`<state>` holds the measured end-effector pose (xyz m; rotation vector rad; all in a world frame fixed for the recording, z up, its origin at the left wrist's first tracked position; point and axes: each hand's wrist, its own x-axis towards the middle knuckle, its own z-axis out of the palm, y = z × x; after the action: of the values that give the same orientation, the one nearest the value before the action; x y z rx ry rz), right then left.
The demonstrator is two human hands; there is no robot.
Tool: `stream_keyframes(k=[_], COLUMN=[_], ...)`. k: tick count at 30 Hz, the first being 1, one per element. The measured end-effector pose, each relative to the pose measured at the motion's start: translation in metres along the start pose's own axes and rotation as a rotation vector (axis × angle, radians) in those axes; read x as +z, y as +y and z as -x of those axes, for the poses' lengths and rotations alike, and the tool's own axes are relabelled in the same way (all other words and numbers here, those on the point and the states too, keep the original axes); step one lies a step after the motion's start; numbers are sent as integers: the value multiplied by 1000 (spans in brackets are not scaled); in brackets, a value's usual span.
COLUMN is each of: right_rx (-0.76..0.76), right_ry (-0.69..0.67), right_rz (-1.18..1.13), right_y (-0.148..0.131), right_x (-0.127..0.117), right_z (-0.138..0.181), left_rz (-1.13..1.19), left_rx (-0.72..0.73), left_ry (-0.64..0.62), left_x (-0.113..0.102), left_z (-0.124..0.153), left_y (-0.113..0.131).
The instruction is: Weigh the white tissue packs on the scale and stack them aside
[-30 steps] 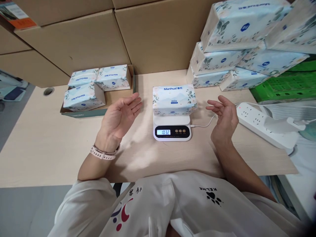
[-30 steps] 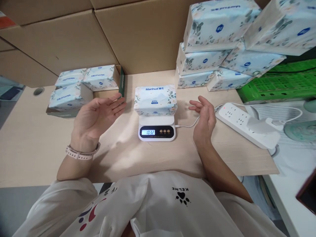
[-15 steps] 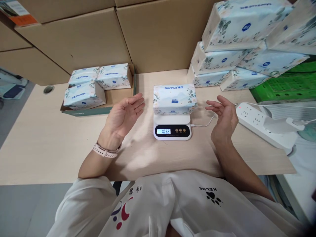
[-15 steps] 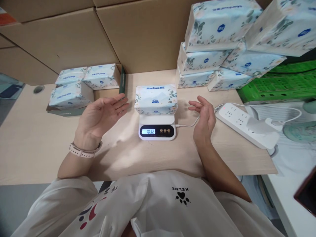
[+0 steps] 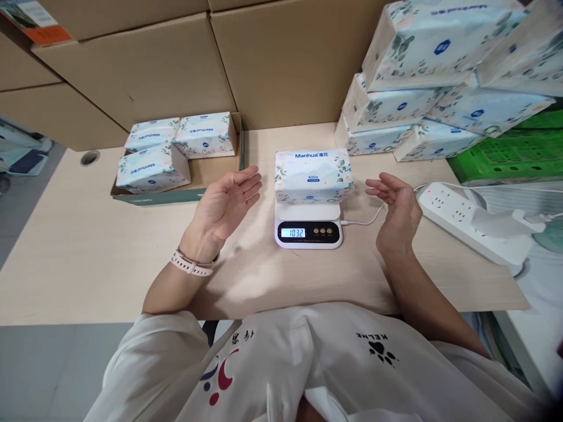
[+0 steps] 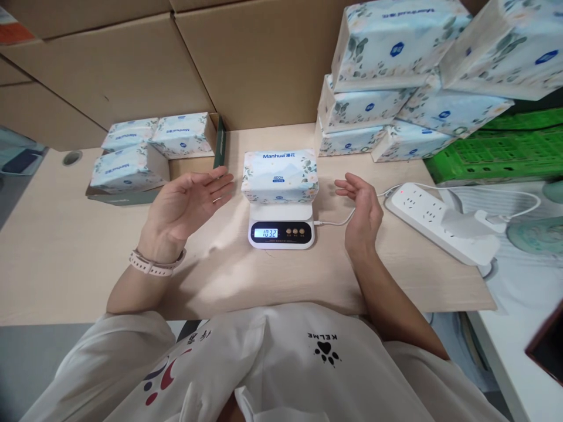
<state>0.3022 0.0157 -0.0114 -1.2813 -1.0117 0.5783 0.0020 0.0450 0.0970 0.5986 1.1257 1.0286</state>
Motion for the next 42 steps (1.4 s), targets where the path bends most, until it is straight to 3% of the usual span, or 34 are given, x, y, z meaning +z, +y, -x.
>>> stream_keyframes(k=[10, 24, 28, 31, 33, 36, 39, 42], right_rx=[17, 102, 96, -16, -125, -300, -429, -428], right_ry=[-94, -214, -316, -455, -528, -591, -653, -778], right_rz=[-4, 69, 167, 288, 320, 319, 270, 259], right_y=[4, 1, 7, 0, -14, -45, -73, -84], right_x=[-1, 0, 8, 18, 28, 57, 112, 182], right_z=[1, 6, 6, 7, 7, 0, -11, -17], left_rz=[56, 41, 33, 8, 7, 11, 1, -17], left_rx=[-14, -26, 3, 65, 147, 329, 537, 619], left_ry=[25, -37, -86, -192, -221, -180, -39, 168], left_x=[1, 8, 19, 22, 19, 3, -29, -71], left_z=[-5, -12, -20, -23, -20, -10, -7, -23], left_y=[-2, -16, -35, -42, -34, -4, 32, 54])
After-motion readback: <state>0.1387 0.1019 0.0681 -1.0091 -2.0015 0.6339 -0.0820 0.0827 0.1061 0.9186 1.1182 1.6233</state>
